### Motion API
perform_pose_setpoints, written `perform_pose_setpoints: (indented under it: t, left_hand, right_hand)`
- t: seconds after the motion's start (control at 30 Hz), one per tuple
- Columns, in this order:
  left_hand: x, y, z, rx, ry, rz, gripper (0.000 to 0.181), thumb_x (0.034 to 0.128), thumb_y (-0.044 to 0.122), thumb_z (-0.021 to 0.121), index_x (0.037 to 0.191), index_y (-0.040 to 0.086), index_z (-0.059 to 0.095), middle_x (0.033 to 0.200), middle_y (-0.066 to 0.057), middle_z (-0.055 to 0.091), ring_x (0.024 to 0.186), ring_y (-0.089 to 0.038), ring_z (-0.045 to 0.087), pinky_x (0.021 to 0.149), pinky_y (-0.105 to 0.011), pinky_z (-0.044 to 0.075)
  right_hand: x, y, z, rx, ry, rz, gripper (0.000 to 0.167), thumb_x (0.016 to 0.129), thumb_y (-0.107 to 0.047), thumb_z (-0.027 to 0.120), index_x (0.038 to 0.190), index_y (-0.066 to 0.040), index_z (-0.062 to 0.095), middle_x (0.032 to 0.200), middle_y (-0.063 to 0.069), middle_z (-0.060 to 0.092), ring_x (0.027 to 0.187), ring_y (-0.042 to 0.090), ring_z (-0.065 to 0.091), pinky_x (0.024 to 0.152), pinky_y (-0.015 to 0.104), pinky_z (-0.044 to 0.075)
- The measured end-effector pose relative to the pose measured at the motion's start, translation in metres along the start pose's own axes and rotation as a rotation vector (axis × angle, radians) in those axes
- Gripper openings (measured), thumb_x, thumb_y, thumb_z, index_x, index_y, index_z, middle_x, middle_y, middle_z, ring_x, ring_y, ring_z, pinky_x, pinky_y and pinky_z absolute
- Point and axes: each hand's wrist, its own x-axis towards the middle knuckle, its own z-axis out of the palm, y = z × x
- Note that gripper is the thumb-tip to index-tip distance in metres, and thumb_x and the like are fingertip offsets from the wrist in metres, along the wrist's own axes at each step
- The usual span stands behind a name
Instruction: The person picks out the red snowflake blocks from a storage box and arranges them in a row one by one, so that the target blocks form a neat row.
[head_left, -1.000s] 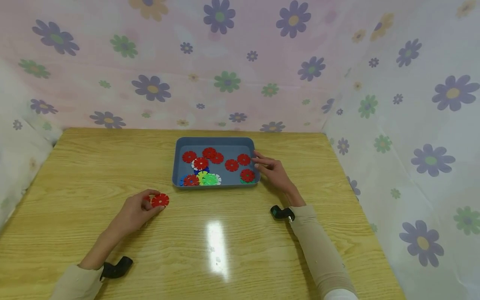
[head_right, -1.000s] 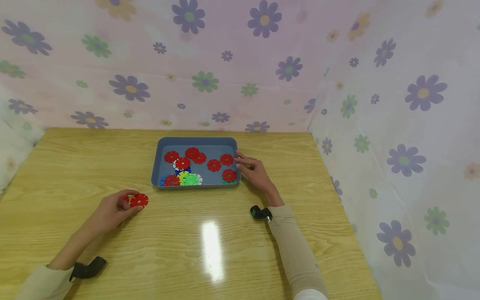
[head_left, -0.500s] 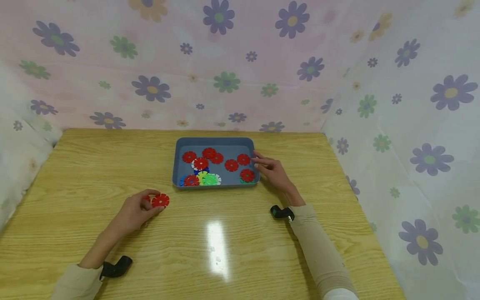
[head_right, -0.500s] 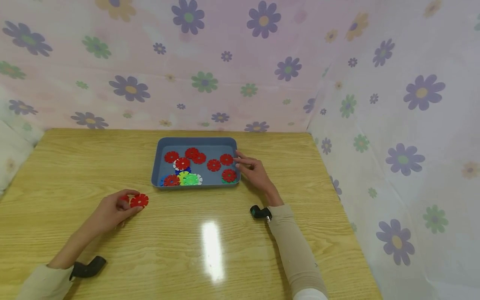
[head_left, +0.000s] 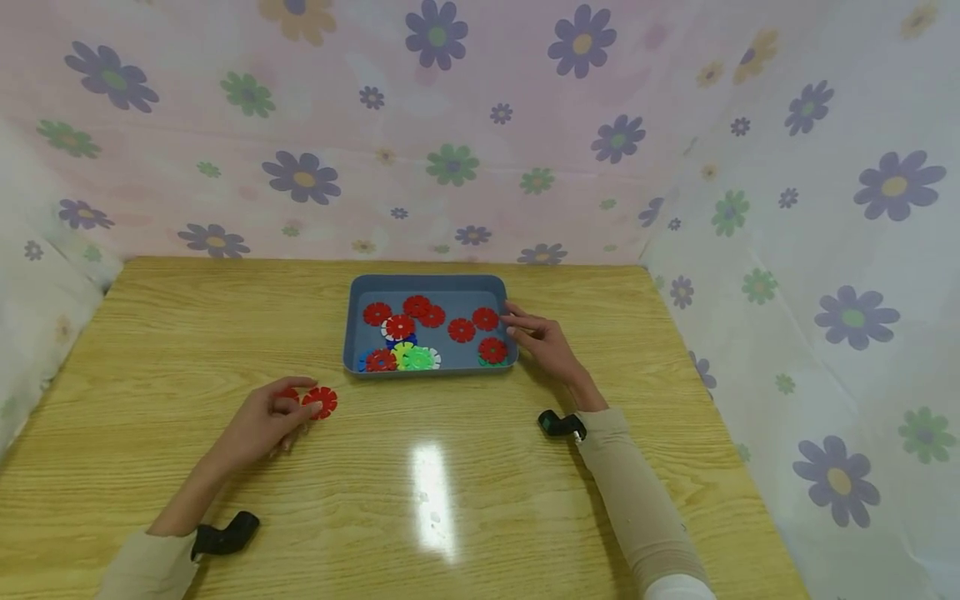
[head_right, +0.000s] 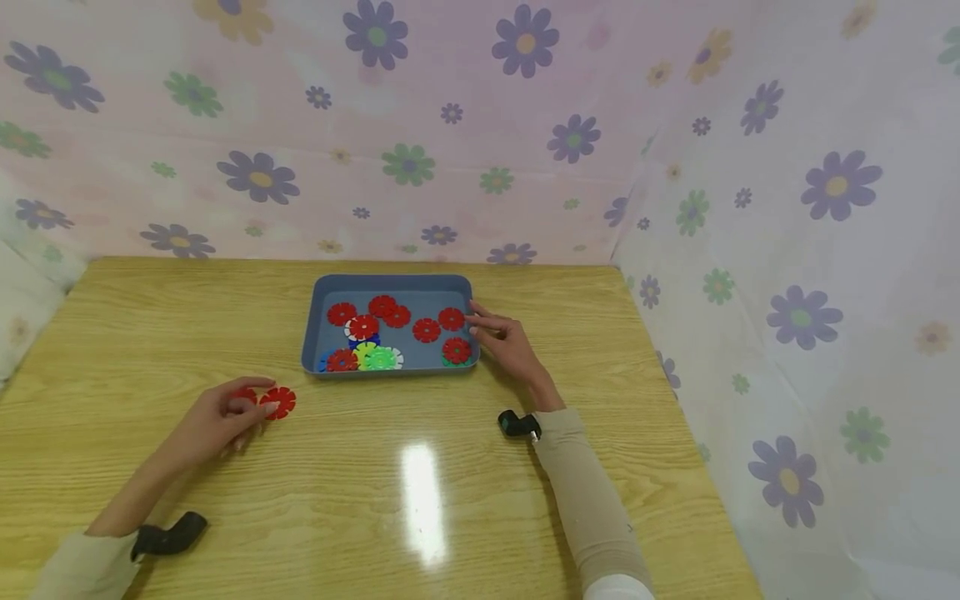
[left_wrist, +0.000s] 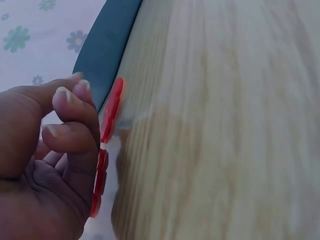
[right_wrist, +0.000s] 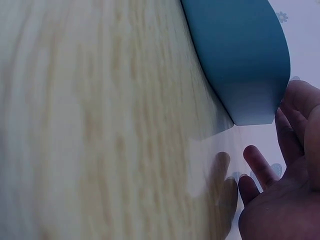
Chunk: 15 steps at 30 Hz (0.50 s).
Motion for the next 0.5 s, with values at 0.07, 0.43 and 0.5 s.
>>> perform_pose_setpoints:
  t: [0.07,0.43,0.5]
  left_hand:
    - [0.002,0.0,-0.001,-0.04,0.003,0.017,0.043,0.1047,0.02,0.059,0.14,-0.004,0.051,0.067,-0.012,0.064,0.044,-0.016,0.052,0.036,-0.032,0.042]
    - [0.033,0.024,0.011,-0.219,0.041,0.133,0.04,0.1098,0.018,0.047,0.137,-0.011,0.05,0.069,-0.014,0.062,0.044,-0.015,0.045,0.038,-0.032,0.036]
    - [0.041,0.031,0.018,-0.254,0.058,0.169,0.038,0.1098,0.017,0.046,0.136,-0.011,0.052,0.072,-0.016,0.062,0.046,-0.014,0.045,0.039,-0.032,0.036]
  right_hand:
    - [0.0,0.0,0.0,-0.003,-0.003,0.0,0.034,0.103,0.0,0.055,0.134,0.015,0.057,0.16,0.021,0.037,0.151,0.031,0.032,0.1,0.018,0.049]
    - [0.0,0.0,0.0,0.005,0.007,0.014,0.034,0.102,0.001,0.057,0.134,0.013,0.059,0.16,0.019,0.037,0.151,0.029,0.032,0.099,0.017,0.049]
    - [0.0,0.0,0.0,0.006,0.007,0.014,0.034,0.102,0.001,0.057,0.133,0.013,0.059,0.16,0.019,0.037,0.151,0.029,0.032,0.099,0.017,0.049]
